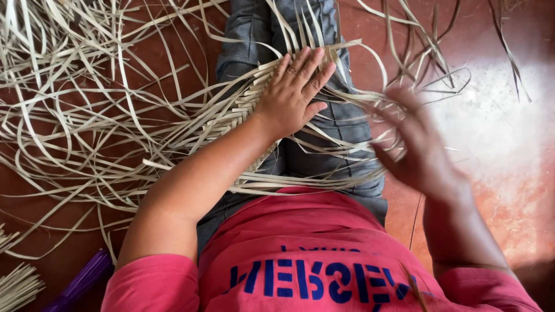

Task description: The person weaves a straw hat by hand while sitting on the floor, interlacing long strips of dried palm leaves into a structured pattern.

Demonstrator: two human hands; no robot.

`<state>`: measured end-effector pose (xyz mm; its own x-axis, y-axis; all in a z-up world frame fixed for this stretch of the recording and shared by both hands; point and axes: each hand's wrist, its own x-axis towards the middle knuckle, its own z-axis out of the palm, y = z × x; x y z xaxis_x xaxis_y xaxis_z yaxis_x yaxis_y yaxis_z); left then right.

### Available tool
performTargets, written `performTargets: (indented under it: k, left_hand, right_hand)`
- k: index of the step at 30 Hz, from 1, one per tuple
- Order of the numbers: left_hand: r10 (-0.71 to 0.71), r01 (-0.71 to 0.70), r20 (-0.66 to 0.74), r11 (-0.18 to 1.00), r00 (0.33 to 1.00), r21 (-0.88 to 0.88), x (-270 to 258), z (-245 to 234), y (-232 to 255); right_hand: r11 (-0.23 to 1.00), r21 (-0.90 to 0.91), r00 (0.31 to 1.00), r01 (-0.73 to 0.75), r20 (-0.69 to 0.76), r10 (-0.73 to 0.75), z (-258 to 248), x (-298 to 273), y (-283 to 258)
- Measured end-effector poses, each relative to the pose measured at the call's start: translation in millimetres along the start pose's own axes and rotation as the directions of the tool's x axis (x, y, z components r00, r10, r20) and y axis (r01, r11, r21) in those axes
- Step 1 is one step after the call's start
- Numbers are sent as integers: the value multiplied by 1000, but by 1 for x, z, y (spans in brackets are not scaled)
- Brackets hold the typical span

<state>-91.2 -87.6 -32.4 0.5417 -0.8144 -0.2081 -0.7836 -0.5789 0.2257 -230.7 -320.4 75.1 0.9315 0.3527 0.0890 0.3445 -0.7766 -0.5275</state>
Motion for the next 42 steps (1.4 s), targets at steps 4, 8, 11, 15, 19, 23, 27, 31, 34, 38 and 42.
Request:
performTargets:
  k: [4,8,11,15,19,23,27,31,34,38,42]
  left_hand:
    - [-11,11,-3,999,1000,35,4,5,1]
    - [2,-1,-29,998,1000,58,5,16,-4]
    - [33,-31,-107,999,994,22,8,27,-9]
    - [22,-23,-64,1000,998,-10,10,20,-8]
    - [76,-79,-188,997,979,-11,7,29,-13]
    - [29,-28,-92,1000,995,10,8,35,-8]
    - [82,-115,-302,989,950,-93,5,51,-4]
    - [43,-84,-174,969,984,-234,-10,31,13]
    - [-74,-153,-501,905,862,-397,-4,8,20]
    - [-207,-84,-622,910,755,-406,16,-15,-6]
    - [-231,-3,-654,942,720,-335,32,-31,-8]
  right_hand:
    - [966,214,874,146,430,-227,51,5,-40]
    - [959,-134,888,251,425,-173,87,-8,-20]
    - [967,-147,837,206,538,-96,66,-4,-10]
    - [892,447,904,-64,404,-138,4,-4,17]
    - [408,864,872,-295,69,485,4,-63,90]
    - [295,920,585,-258,-94,805,-28,-55,86]
    - [401,-382,477,-833,-129,869,-55,-83,122]
    - [770,30,636,-637,-545,547,-55,-60,61]
    - [914,67,664,-399,-666,339,-40,-48,76]
    - [326,-432,508,-841,-839,198,-18,-89,186]
    - [250,-384,404,-889,-914,30,-3,-106,222]
